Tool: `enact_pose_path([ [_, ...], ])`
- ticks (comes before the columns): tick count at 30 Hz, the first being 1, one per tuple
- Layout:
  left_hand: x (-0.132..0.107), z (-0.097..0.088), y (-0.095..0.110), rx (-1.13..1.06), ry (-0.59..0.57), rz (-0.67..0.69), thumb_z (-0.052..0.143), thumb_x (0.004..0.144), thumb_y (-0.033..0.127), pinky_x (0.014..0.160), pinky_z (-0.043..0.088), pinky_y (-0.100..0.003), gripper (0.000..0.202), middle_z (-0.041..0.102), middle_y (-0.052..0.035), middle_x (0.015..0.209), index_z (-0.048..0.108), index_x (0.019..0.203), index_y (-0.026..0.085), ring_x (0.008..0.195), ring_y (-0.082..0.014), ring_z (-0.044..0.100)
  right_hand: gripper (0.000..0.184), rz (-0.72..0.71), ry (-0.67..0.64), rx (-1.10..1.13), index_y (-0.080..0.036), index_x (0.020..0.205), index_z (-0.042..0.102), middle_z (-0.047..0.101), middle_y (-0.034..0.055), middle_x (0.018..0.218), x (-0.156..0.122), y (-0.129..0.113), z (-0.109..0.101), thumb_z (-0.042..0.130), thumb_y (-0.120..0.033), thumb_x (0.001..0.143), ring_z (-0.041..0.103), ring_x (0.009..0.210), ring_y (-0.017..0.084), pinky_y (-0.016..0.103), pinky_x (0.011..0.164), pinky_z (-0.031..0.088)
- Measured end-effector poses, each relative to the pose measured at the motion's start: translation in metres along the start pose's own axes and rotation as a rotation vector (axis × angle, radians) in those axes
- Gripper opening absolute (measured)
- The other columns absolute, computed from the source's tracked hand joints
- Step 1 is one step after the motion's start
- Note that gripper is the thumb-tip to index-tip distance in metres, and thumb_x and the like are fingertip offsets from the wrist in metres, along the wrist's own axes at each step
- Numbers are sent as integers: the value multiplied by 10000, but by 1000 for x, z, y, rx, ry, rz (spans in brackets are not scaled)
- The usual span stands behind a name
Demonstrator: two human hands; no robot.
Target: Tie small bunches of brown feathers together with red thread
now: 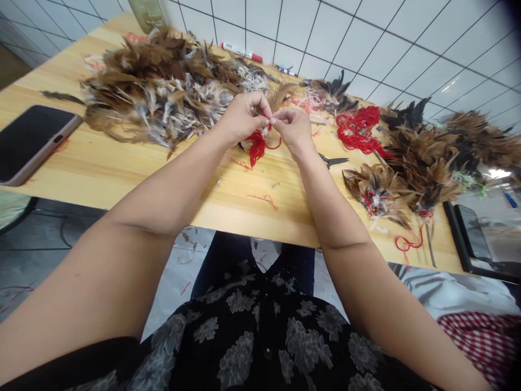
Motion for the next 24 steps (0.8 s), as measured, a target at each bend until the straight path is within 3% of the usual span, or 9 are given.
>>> enact_pose_path([
  [3, -1, 0, 0, -11, 18, 8, 1008, 770, 589, 1107, 550, -605, 437, 682, 6, 704, 646, 837, 354, 1134, -361, 733, 198, -32, 64, -75, -194, 864, 749, 651, -66, 802, -4, -6, -4, 837, -118, 1024, 590, 865, 123, 244, 876, 492],
  [8, -1, -3, -3, 1, 32, 11, 1043, 791, 407, 1076, 629, -624, 362, 750, -21, 749, 694, 830, 324, 1134, -394, 810, 346, 21, 13, -143, -198, 773, 656, 551, -81, 747, -10, -15, -2, 790, -67, 1063, 510, 813, 108, 250, 825, 410],
  [11, 1, -2, -7, -4, 3, -9, 1071, 798, 425, 1122, 626, -628, 382, 763, -21, 757, 708, 839, 314, 1190, -387, 807, 429, 54, -1, -219, -217, 750, 579, 496, -79, 736, -11, -14, 0, 745, -107, 1130, 508, 833, 110, 252, 848, 396],
  [16, 1, -2, -11, -70, 68, -21, 1081, 709, 620, 1081, 614, -641, 487, 792, -7, 793, 699, 846, 350, 1096, -382, 799, 423, 77, -42, -325, -242, 807, 514, 508, -57, 807, -8, -10, 0, 613, -137, 1204, 535, 883, 128, 290, 966, 494],
  [19, 1, -6, -13, -120, 135, -41, 1095, 661, 674, 1003, 612, -577, 585, 806, -5, 827, 652, 844, 340, 1016, -345, 773, 395, 74, -92, -472, -253, 832, 495, 554, -37, 867, -4, -10, -4, 581, -104, 1187, 569, 913, 150, 367, 1087, 575],
  [21, 3, -9, -12, -141, 165, -27, 1053, 688, 631, 934, 580, -518, 565, 799, -17, 819, 605, 831, 318, 970, -316, 758, 365, 57, -109, -589, -260, 851, 504, 610, -10, 911, 0, -7, -9, 581, -103, 1171, 639, 976, 184, 429, 1170, 605],
  [24, 5, -13, -11, -120, 202, -32, 1006, 774, 445, 856, 499, -443, 458, 772, -4, 777, 578, 817, 289, 865, -245, 676, 305, -6, -127, -697, -270, 892, 521, 682, 27, 950, 9, 8, -15, 651, -120, 1124, 738, 1068, 243, 493, 1228, 640],
])
Point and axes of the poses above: each hand's wrist, its own x-axis towards the middle knuckle, its own z-axis out of the palm, y = z × x, the point moved 5 cm from there along x, towards the middle knuckle
